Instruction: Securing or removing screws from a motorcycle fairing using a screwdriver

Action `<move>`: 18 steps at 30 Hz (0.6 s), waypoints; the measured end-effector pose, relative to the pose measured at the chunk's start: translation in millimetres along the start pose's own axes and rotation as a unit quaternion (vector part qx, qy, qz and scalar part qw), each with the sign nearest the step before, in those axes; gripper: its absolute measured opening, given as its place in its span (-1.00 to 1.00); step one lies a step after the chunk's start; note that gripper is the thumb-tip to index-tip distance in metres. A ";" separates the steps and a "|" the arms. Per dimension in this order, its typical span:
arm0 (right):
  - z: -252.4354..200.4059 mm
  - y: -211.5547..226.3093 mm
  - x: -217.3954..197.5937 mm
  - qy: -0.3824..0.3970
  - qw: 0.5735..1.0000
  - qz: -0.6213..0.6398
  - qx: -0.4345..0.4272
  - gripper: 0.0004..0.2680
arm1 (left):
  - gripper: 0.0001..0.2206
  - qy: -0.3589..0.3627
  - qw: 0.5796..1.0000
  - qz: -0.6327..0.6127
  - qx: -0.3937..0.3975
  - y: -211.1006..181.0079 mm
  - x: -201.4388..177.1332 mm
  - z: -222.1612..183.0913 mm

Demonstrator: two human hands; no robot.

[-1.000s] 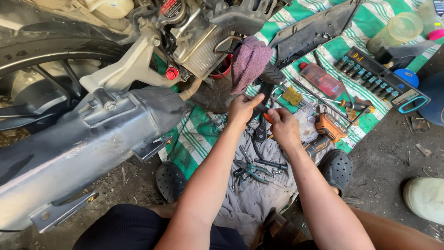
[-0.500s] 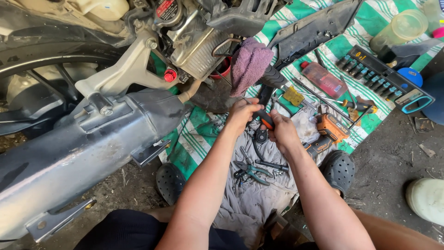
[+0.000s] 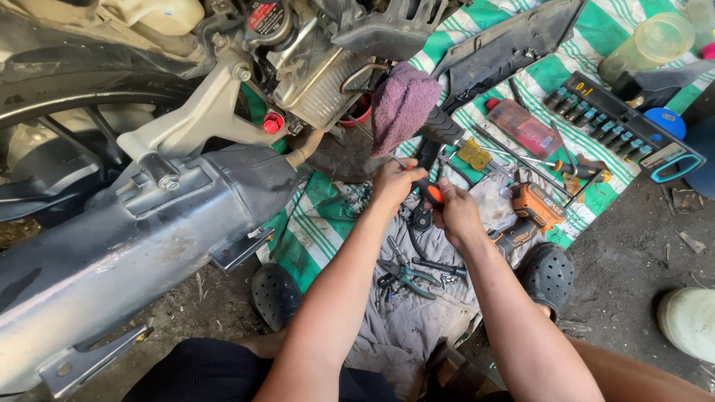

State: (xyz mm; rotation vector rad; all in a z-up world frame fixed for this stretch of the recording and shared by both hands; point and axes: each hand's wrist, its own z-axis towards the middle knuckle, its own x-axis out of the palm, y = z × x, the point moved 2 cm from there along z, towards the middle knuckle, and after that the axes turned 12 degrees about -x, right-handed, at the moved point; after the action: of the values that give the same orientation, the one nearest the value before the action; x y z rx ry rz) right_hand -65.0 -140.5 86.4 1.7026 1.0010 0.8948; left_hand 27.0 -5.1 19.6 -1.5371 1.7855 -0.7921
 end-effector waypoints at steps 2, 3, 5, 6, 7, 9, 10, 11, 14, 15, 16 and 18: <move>-1.8 -4.7 1.3 0.005 1.000 0.006 -0.002 -0.68 | -0.50 0.004 1.000 -0.030 0.006 -3.7 -5.9 -12.7; 0.0 -5.9 1.8 0.004 1.000 0.012 -0.006 -0.71 | -0.54 -0.003 1.000 0.017 0.013 -13.4 -10.2 -22.9; 5.3 -14.2 -1.4 0.004 1.000 0.018 -0.009 -0.71 | -0.55 -0.012 0.998 0.064 0.018 -28.2 -16.6 -38.5; 9.1 -21.4 -4.8 0.011 1.000 0.005 -0.018 -0.75 | -0.52 -0.020 0.995 0.094 0.011 -32.9 -18.7 -43.6; 13.0 -28.7 -8.5 0.018 0.999 -0.007 -0.026 -0.77 | -0.49 -0.027 0.992 0.125 0.004 -37.9 -20.5 -48.2; 2.7 -16.6 -2.5 0.003 1.000 0.007 -0.009 -0.80 | -0.45 -0.026 0.991 0.132 0.005 -28.5 -20.8 -37.8; -2.6 -10.9 0.6 -0.012 1.000 0.020 0.009 -0.78 | -0.42 -0.026 0.990 0.139 0.006 -24.0 -21.2 -32.6; -5.0 -4.6 2.8 -0.011 1.000 0.020 0.009 -0.78 | -0.42 -0.026 0.990 0.139 0.006 -20.6 -17.6 -27.4; -9.5 -0.8 7.2 0.006 0.998 0.024 0.050 -0.69 | -0.51 0.044 0.999 -0.019 -0.002 -12.4 -12.8 -19.5; -6.8 -5.9 6.0 0.014 0.999 0.024 0.033 -0.74 | -0.57 0.018 0.999 0.030 0.010 -13.8 -15.7 -21.2; -4.3 -10.7 5.0 0.022 0.999 0.024 0.015 -0.74 | -0.61 -0.009 0.997 0.079 0.023 -15.4 -18.8 -23.2; 1.9 -18.2 2.2 0.031 0.999 0.007 0.000 -0.78 | -0.58 -0.018 0.996 0.082 0.023 -24.5 -26.6 -35.9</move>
State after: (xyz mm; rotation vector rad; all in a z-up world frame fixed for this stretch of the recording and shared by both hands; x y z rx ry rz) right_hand -66.5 -135.1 68.8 1.6931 1.0309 0.9618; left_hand 16.3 19.2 63.0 -1.3478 1.8261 -0.7162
